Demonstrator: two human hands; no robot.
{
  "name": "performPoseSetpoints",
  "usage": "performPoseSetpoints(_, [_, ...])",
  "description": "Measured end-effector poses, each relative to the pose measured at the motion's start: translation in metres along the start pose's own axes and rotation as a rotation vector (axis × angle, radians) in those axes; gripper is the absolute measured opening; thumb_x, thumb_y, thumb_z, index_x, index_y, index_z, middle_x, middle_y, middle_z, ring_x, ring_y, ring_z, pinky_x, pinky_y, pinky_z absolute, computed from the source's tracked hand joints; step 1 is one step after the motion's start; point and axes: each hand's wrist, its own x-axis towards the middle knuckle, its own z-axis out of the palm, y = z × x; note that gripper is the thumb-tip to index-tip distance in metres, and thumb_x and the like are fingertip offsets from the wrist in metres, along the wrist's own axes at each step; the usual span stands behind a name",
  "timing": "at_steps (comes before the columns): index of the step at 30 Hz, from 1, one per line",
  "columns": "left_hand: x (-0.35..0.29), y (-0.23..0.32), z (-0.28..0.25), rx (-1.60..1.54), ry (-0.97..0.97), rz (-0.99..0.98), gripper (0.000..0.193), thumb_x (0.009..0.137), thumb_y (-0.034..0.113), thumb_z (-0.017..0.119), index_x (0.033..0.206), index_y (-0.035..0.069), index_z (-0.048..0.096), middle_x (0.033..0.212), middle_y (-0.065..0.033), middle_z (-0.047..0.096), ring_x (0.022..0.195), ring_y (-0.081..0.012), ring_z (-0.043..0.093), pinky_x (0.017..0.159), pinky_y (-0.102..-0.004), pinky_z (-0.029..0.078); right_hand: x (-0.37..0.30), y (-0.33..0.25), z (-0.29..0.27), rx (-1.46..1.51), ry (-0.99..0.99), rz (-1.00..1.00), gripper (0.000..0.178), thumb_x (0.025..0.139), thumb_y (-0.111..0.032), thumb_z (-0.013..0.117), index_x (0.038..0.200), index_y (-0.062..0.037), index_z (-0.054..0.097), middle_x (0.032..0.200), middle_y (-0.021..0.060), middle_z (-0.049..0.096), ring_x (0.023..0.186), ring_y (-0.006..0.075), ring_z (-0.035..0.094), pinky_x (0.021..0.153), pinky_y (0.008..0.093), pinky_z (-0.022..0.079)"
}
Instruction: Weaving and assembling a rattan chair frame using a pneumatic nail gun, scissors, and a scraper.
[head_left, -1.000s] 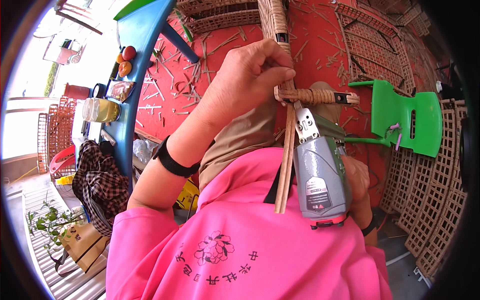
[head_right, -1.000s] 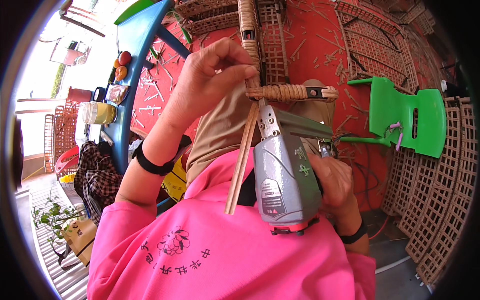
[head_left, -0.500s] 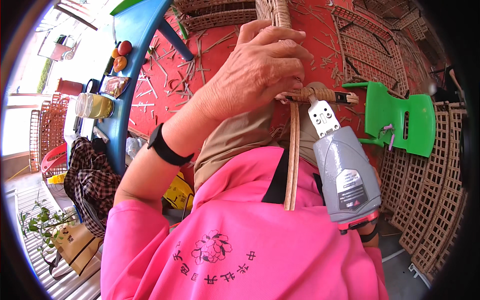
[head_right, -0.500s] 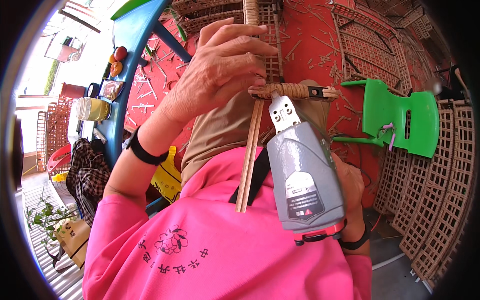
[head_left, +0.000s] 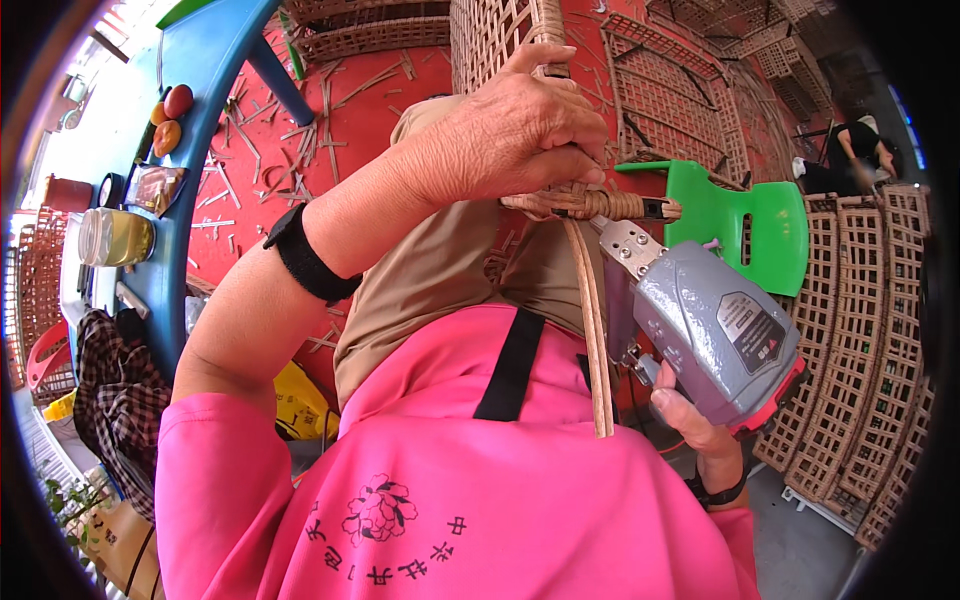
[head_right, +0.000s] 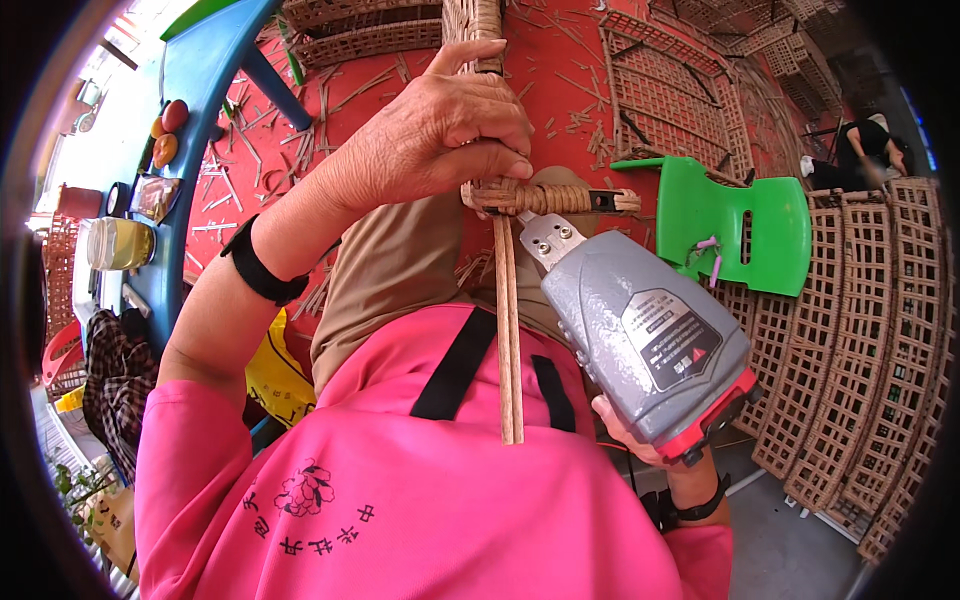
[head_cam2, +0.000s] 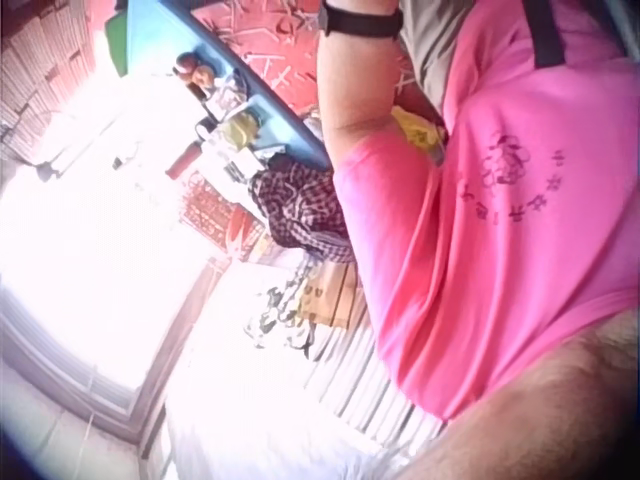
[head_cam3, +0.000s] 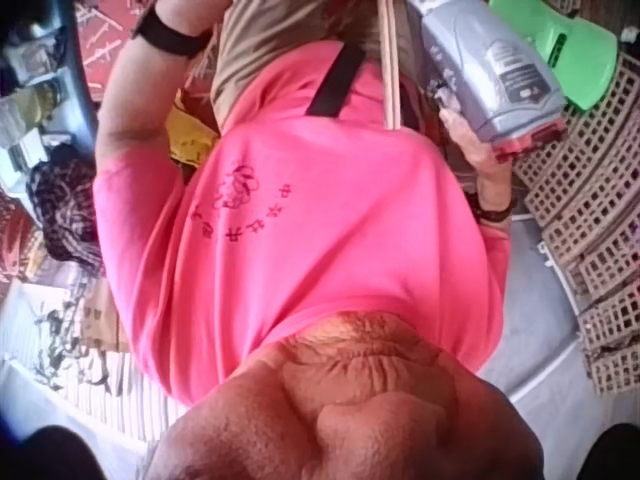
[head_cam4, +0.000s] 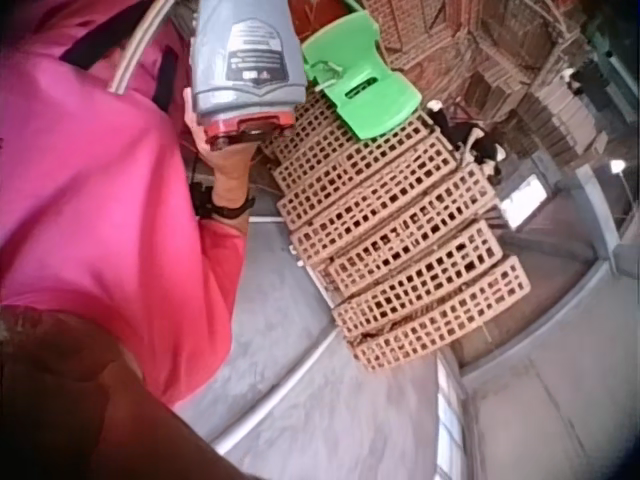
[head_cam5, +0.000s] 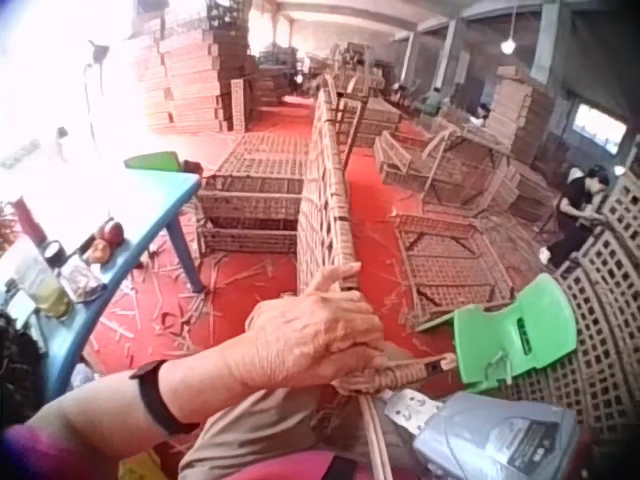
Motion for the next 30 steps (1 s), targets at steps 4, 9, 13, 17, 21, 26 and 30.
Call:
performPoseSetpoints(4, [0.001,-0.003,0.005,-0.033,0.054,0.023,0.013,0.088,0.022,0.071,0.085,0.01,0.067,0.08,-0.0002,0.061,0.087,-0.0181,0.064,0.118,-0.0491,0.022,0.002,-0.03,0.0,0.362,0.066,0.325,0.026,0.079,-0.01,0.074,0.099,-0.0026,0.061,0.084,0.0015,0.058,0.076,0.0104,0.055,0.07,0.0246,0.045])
performPoseSetpoints(9, [0.002,-0.006,0.01,-0.037,0.102,0.067,0.014,0.086,0.022,0.071,0.084,0.009,0.066,0.078,-0.0018,0.06,0.085,-0.0204,0.063,0.118,-0.0492,0.023,0.011,-0.054,0.003,0.443,0.102,0.353,0.024,0.077,-0.009,0.075,0.096,-0.0028,0.061,0.081,0.0034,0.06,0.075,0.0114,0.058,0.067,0.0248,0.048])
performPoseSetpoints(13, [0.0,-0.007,0.014,-0.066,0.135,0.061,0.014,0.085,0.021,0.072,0.083,0.009,0.066,0.077,-0.0029,0.061,0.084,-0.0213,0.063,0.117,-0.0497,0.023,0.014,-0.074,0.006,0.544,0.126,0.43,0.025,0.077,-0.007,0.074,0.098,-0.0005,0.061,0.079,0.0056,0.061,0.07,0.014,0.062,0.065,0.0269,0.051])
performPoseSetpoints(17, [-0.001,-0.008,0.016,-0.054,0.156,0.066,0.013,0.085,0.021,0.071,0.082,0.009,0.066,0.076,-0.0032,0.06,0.084,-0.022,0.063,0.117,-0.0497,0.023,0.016,-0.095,0.013,0.517,0.251,0.388,0.017,0.083,-0.001,0.072,0.094,-0.0032,0.059,0.081,0.0007,0.059,0.068,0.0085,0.058,0.06,0.0236,0.048])
performPoseSetpoints(21, [-0.004,-0.009,0.015,-0.067,0.183,0.07,0.013,0.084,0.02,0.071,0.082,0.009,0.066,0.077,-0.0035,0.062,0.085,-0.0219,0.063,0.117,-0.0492,0.024,0.019,-0.107,0.026,0.528,0.274,0.389,0.018,0.083,0.002,0.071,0.095,-0.0022,0.058,0.08,0.0012,0.059,0.069,0.0096,0.06,0.061,0.0243,0.049])
performPoseSetpoints(26, [-0.008,-0.008,0.01,-0.086,0.136,0.04,0.012,0.083,0.019,0.071,0.082,0.008,0.067,0.081,-0.0041,0.065,0.087,-0.0217,0.064,0.117,-0.0487,0.024,0.018,-0.117,0.04,0.491,0.357,0.375,0.019,0.082,0.002,0.072,0.095,-0.0017,0.059,0.081,0.0028,0.06,0.068,0.0113,0.061,0.063,0.0265,0.052])
performPoseSetpoints(30, [-0.011,-0.01,0.007,-0.078,0.138,0.037,0.012,0.083,0.019,0.07,0.081,0.008,0.067,0.079,-0.0044,0.064,0.086,-0.0218,0.063,0.116,-0.0488,0.025,0.02,-0.121,0.047,0.433,0.364,0.351,0.02,0.08,-0.003,0.071,0.097,0.0032,0.062,0.082,0.0073,0.063,0.065,0.0156,0.063,0.061,0.0305,0.053])
